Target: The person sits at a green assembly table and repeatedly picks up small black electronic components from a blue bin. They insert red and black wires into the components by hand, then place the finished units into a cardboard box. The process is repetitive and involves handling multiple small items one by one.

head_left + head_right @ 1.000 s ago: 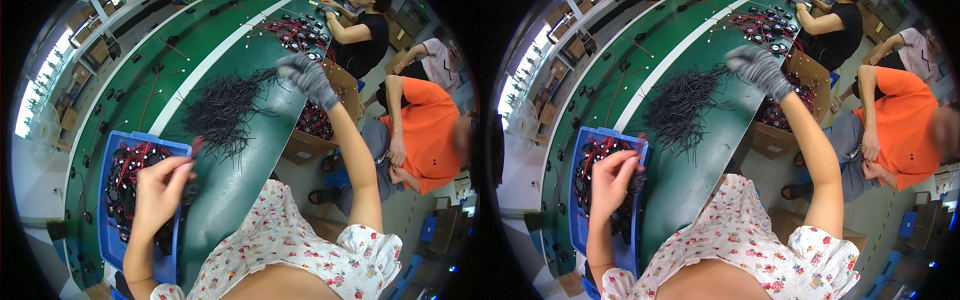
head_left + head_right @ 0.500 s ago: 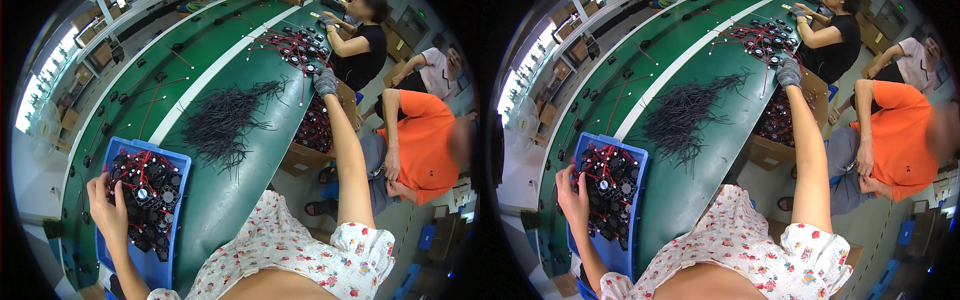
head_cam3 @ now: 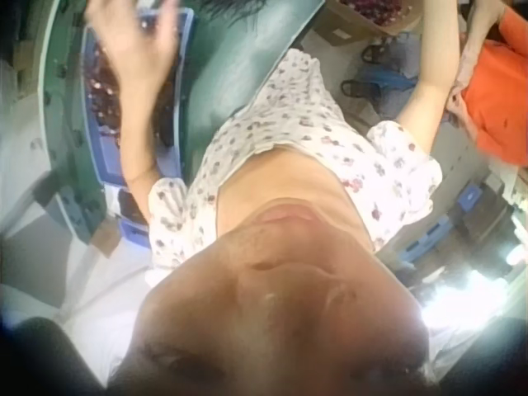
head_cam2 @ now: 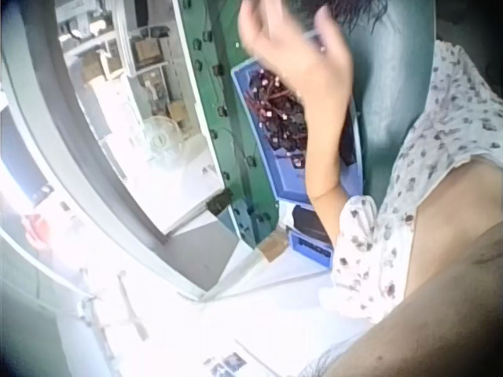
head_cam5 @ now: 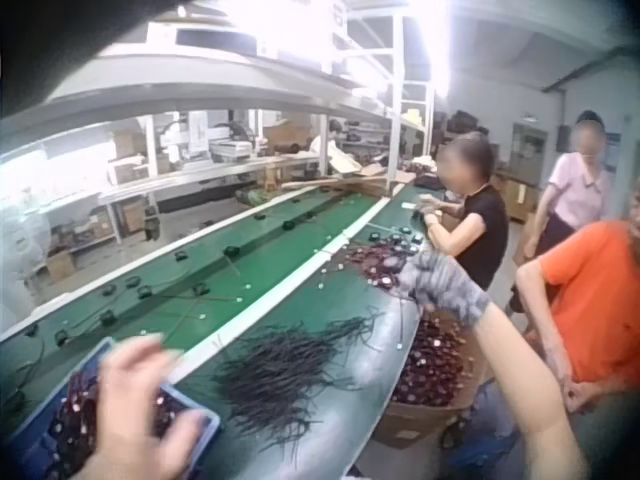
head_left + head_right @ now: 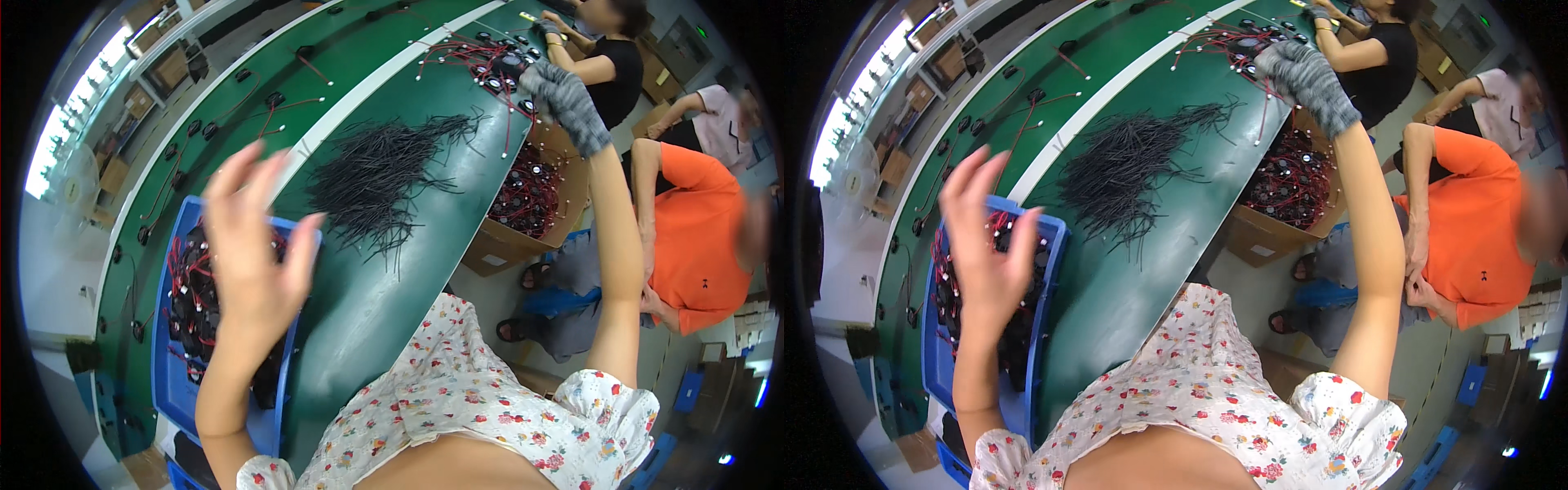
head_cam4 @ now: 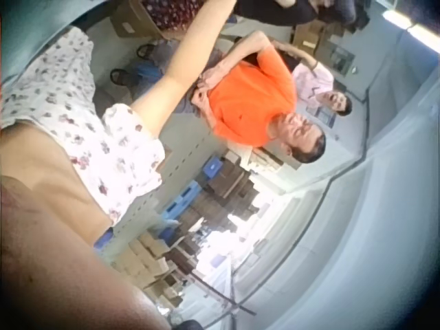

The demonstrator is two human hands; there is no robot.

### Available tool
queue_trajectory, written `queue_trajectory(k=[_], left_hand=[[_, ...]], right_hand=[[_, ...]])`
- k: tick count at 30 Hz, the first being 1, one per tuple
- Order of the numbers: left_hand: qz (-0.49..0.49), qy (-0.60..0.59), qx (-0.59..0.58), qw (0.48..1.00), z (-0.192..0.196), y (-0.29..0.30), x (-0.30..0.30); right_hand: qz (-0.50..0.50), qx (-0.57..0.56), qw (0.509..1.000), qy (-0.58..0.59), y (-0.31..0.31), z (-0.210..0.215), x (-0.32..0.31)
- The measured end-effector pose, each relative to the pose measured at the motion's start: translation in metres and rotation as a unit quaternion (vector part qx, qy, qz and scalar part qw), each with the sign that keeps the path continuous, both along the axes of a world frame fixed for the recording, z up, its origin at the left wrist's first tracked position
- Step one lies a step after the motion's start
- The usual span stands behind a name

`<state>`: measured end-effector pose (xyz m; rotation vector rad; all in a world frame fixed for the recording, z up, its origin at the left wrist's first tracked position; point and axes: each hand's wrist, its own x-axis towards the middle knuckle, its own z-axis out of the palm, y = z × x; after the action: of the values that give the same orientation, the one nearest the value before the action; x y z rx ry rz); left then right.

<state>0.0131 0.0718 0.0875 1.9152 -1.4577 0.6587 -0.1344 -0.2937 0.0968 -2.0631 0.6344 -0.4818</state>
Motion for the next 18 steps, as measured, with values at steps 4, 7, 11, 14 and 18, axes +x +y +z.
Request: queue_trajectory(k=[4,7,11,14,18], left_hand=[[-0.162,0.049,0.05,0.984,-0.019,-0.04,-0.019],[-0.218,0.029,0.028,0.975,-0.05,-0.062,-0.028],[-0.23,0.109,0.052,0.966,-0.061,-0.055,-0.035],[-0.222,0.163,0.047,0.96,-0.061,-0.053,-0.032],[-0.199,0.303,0.026,0.932,-0.07,-0.057,-0.014]], right_hand=[[0.152,0.026,0.988,0.006,0.121,0.009,0.004],[0.225,0.099,0.969,0.014,0.163,-0.005,-0.002],[0.216,0.18,0.951,0.124,0.167,-0.012,-0.01],[0.256,0.256,0.916,0.175,0.165,-0.024,-0.025],[0.253,0.272,0.914,0.166,0.167,-0.024,-0.056]])
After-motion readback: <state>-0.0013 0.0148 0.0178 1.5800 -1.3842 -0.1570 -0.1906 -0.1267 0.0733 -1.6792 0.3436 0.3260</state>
